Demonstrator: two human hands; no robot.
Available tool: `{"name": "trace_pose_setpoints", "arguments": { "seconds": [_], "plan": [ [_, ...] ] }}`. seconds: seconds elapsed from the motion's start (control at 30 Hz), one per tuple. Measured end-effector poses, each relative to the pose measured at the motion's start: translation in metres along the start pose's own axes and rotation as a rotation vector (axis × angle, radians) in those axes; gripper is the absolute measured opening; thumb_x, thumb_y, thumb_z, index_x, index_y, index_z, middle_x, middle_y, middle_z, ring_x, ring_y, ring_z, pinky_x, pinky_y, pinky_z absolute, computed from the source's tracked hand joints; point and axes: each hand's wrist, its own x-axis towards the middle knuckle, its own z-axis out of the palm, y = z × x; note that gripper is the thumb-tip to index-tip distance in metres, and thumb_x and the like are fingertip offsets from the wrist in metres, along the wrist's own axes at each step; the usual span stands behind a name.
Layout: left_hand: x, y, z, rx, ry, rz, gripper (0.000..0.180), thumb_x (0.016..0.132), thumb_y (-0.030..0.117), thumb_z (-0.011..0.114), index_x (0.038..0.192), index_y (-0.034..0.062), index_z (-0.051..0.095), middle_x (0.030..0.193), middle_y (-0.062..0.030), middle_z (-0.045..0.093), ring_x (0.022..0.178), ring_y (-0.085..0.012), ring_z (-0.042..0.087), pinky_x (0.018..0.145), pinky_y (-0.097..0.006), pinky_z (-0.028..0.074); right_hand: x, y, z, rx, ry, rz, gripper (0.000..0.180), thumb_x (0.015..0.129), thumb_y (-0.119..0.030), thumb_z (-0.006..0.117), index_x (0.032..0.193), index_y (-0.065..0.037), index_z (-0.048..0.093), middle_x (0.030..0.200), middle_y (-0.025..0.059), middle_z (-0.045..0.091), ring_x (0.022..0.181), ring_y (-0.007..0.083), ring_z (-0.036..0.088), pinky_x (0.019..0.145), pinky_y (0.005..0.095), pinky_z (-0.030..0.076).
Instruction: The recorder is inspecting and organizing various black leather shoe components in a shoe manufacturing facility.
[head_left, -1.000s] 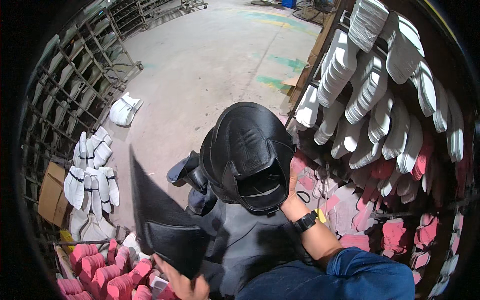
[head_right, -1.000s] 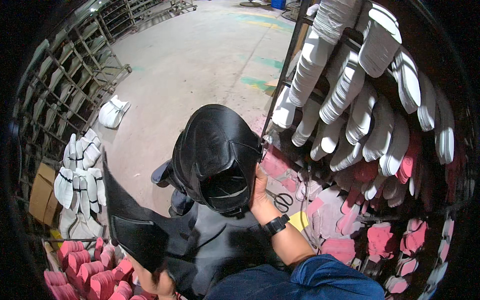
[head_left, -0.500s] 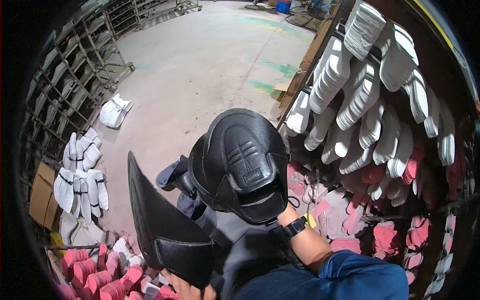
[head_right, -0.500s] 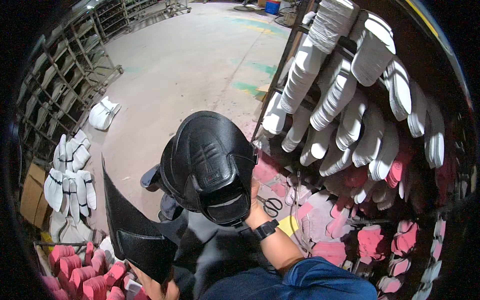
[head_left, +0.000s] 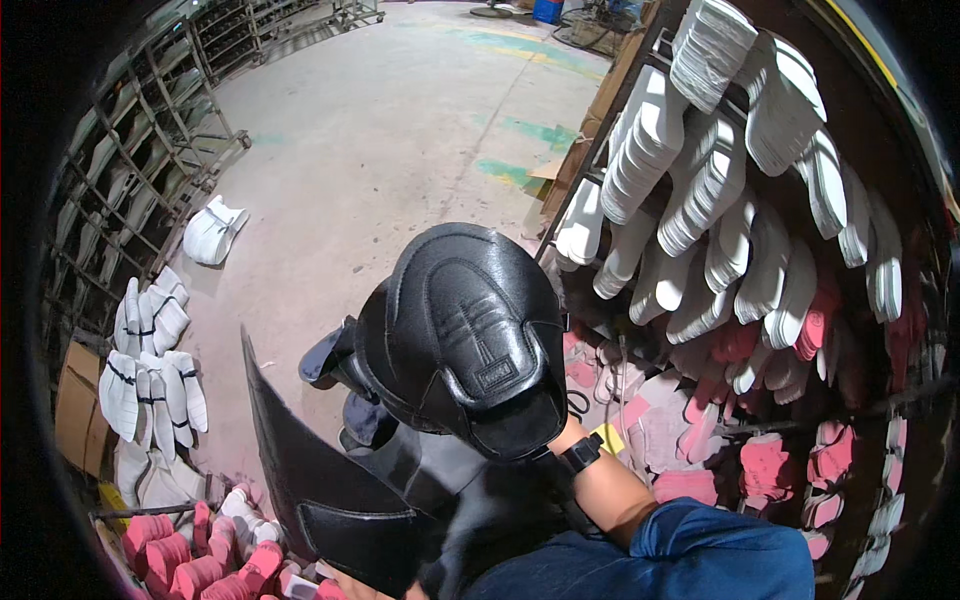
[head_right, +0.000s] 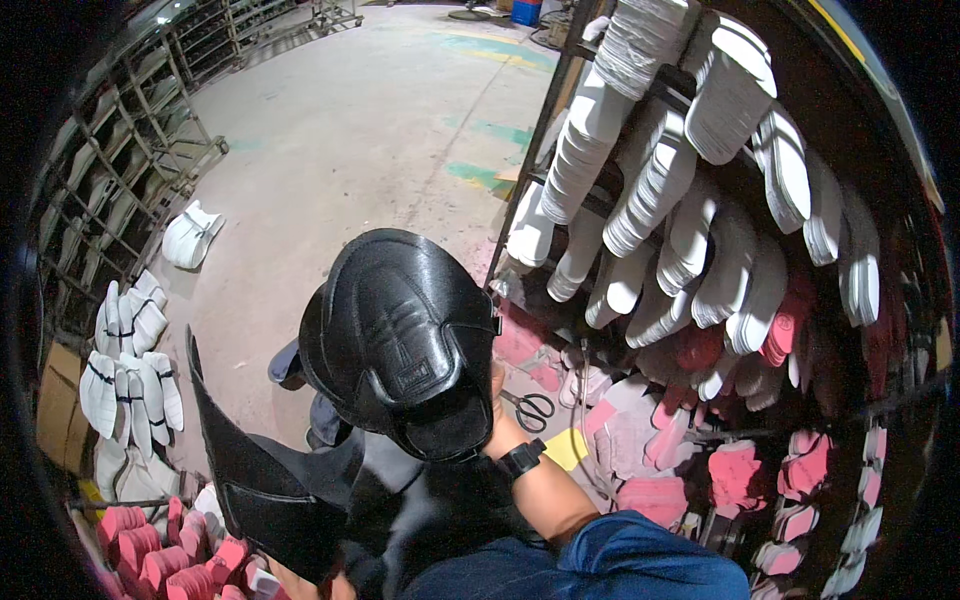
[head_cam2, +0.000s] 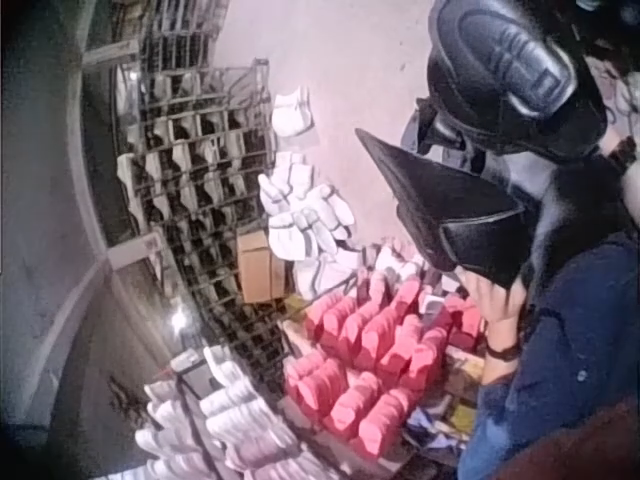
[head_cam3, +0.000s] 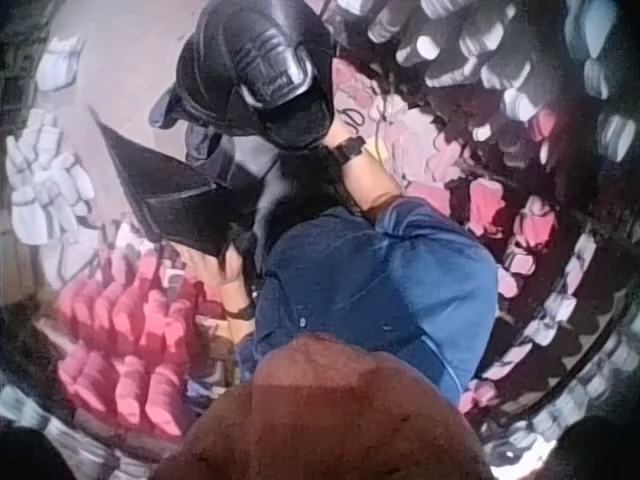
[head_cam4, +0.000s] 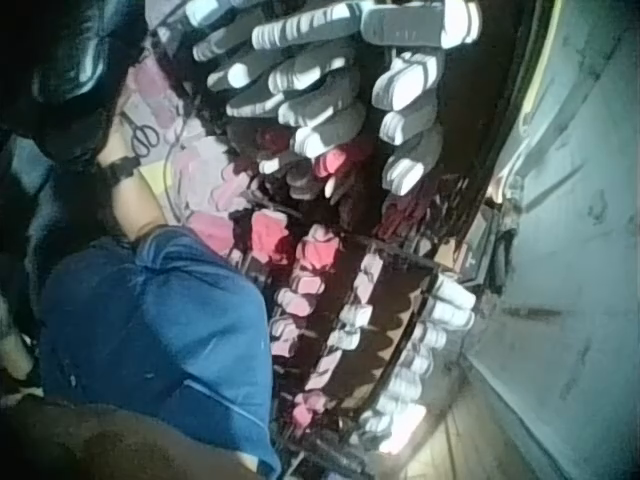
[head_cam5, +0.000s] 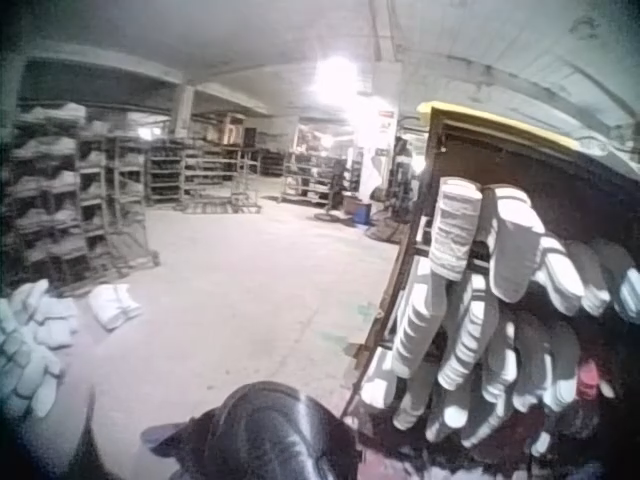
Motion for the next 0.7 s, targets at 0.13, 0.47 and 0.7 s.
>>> {"name": "trace_pose_setpoints", "arguments": {
  "seconds": [0.13,0.47,0.7],
  "plan": [
    [-0.002,-0.002,-0.001,-0.031,-0.033,-0.001,0.025,0.075,0.010,0.063,0.098,0.0013,0.061,0.115,-0.0225,0.055,0.114,-0.0451,0.048,0.099,-0.068,0.031,-0.007,0.002,-0.002,-0.002,0.003,0.019,0.044,0.086,-0.029,0.064,0.121,-0.004,0.055,0.113,0.0123,0.063,0.102,0.0278,0.061,0.093,0.0417,0.047],
    [-0.003,0.017,0.015,-0.187,-0.211,0.124,0.021,0.073,0.012,0.066,0.090,0.0013,0.059,0.113,-0.0215,0.055,0.110,-0.0439,0.051,0.096,-0.066,0.035,-0.014,-0.009,0.000,-0.036,0.031,0.047,0.043,0.087,-0.027,0.063,0.122,-0.005,0.054,0.114,0.0126,0.063,0.102,0.0277,0.061,0.093,0.0417,0.047],
    [0.048,0.034,0.066,-0.087,-0.424,0.226,0.032,0.069,0.019,0.067,0.097,0.0047,0.060,0.127,-0.0174,0.052,0.119,-0.0400,0.046,0.101,-0.064,0.026,0.014,0.005,-0.001,-0.020,0.029,0.063,0.042,0.087,-0.026,0.062,0.123,-0.005,0.053,0.115,0.0127,0.062,0.102,0.0277,0.061,0.093,0.0417,0.048]
  ]
}}
